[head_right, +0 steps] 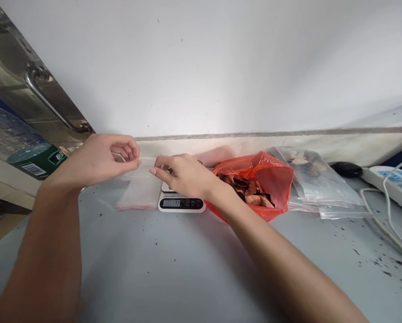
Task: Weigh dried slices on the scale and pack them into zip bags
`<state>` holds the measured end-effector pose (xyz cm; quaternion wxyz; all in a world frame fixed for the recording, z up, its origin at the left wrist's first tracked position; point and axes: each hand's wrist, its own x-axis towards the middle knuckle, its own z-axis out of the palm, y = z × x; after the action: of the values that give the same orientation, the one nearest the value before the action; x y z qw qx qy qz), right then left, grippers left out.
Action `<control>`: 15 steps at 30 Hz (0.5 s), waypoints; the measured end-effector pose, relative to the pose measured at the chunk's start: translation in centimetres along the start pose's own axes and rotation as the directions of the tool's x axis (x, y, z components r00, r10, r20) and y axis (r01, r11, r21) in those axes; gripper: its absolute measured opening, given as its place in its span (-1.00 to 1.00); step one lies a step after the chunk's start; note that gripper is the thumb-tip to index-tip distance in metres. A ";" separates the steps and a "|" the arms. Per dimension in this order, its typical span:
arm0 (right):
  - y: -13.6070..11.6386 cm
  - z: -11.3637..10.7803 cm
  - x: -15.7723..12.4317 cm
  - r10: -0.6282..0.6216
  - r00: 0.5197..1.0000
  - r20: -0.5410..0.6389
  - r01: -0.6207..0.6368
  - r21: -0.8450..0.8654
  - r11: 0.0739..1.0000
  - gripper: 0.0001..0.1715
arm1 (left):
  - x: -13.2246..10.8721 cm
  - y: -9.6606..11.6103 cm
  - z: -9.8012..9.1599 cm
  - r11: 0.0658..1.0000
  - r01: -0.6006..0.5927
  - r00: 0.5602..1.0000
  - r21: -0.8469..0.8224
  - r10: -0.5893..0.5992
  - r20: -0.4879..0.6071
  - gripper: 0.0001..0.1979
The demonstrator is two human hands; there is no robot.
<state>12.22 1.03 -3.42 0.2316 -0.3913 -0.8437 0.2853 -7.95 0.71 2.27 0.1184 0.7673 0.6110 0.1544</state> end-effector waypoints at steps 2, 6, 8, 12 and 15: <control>-0.3 0.1 0.1 0.080 0.995 -0.063 -0.074 0.097 0.993 -0.64 | 0.0 0.4 0.3 1.000 -0.025 0.997 -0.002 0.025 -0.077 -0.86; -0.8 -0.1 0.2 0.268 0.942 -0.200 -0.192 0.333 0.923 -0.81 | -0.1 0.9 0.7 0.989 -0.139 0.988 -0.042 0.135 -0.070 -0.72; -0.9 -0.4 0.1 0.297 0.917 -0.267 -0.183 0.379 0.907 -0.85 | -0.1 1.0 0.9 0.975 -0.209 0.977 -0.074 0.212 0.024 -0.41; -0.6 -1.3 -0.3 0.206 0.945 -0.255 -0.079 0.434 0.898 -0.92 | 0.2 0.9 1.4 0.959 -0.245 0.917 -0.145 0.277 0.285 0.32; 0.1 -1.8 -0.2 0.130 0.975 -0.181 -0.034 0.454 0.890 -0.84 | 0.5 0.3 1.5 0.961 -0.222 0.908 -0.164 0.265 0.325 0.29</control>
<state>13.51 1.46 -2.26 0.3893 -0.3903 -0.7093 0.4393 -7.02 1.15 1.02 0.2501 0.8440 0.4694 0.0690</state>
